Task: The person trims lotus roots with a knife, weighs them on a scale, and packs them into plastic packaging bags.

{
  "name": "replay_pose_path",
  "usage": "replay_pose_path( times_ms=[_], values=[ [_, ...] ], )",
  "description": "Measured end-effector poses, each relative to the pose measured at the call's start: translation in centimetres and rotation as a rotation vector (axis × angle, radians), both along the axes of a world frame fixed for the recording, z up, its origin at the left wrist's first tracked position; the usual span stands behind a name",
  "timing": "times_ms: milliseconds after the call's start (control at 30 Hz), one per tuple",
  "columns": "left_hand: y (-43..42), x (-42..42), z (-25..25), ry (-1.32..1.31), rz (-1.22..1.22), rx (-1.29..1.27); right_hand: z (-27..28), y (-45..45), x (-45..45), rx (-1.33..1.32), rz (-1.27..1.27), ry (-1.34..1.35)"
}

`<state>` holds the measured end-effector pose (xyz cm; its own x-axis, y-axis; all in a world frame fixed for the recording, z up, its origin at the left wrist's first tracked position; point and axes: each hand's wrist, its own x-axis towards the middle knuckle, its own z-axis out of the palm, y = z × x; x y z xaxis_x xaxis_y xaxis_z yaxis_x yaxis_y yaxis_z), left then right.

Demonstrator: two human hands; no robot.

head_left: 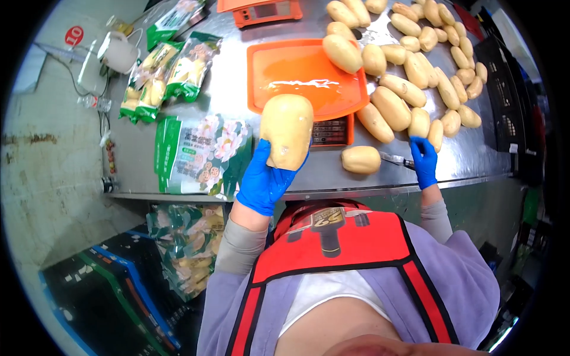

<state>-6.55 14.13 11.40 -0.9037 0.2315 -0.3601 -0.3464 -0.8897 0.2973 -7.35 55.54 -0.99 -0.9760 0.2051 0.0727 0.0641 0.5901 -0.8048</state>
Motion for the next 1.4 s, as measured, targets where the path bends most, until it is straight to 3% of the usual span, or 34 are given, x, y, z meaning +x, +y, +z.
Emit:
replay_pose_path(
  times_ms=[33, 67, 200, 300, 467, 700, 800, 900, 1000, 1400],
  values=[
    [0.7, -0.6, 0.3, -0.004, -0.004, 0.125, -0.1, 2.2, 1.8, 0.187, 0.008, -0.096],
    [1.5, -1.2, 0.6, -0.011, -0.006, 0.248, -2.1, 4.7, 3.3, 0.104, -0.014, -0.232],
    [3.2, -3.2, 0.1, 0.08, -0.257, 0.537, -0.5, 5.1, 5.6, 0.26, 0.096, -0.159],
    [4.9, -4.2, 0.1, 0.071, -0.248, 0.451, 1.5, 3.1, 4.3, 0.494, 0.233, -0.029],
    [7.9, -4.5, 1.0, -0.015, -0.073, -0.11, -0.6, 3.6, 3.9, 0.53, 0.366, 0.009],
    [8.3, -4.1, 1.4, -0.008, -0.035, -0.244, 8.1, -0.6, 3.3, -0.175, 0.263, -0.011],
    [8.4, -3.7, 1.8, 0.007, -0.022, -0.312, 13.4, -4.9, 1.9, -0.057, 0.451, 0.053],
    [8.3, -3.4, 1.8, 0.022, -0.013, -0.417, 15.3, -7.2, 1.1, 0.072, 0.509, 0.118],
    [8.0, -3.2, 1.6, 0.089, 0.028, -0.488, 15.8, -8.9, 0.4, 0.085, 0.485, 0.26],
    [7.5, -3.5, 1.3, 0.133, 0.049, -0.553, 15.0, -9.7, 0.1, 0.139, 0.54, 0.238]
  ],
)
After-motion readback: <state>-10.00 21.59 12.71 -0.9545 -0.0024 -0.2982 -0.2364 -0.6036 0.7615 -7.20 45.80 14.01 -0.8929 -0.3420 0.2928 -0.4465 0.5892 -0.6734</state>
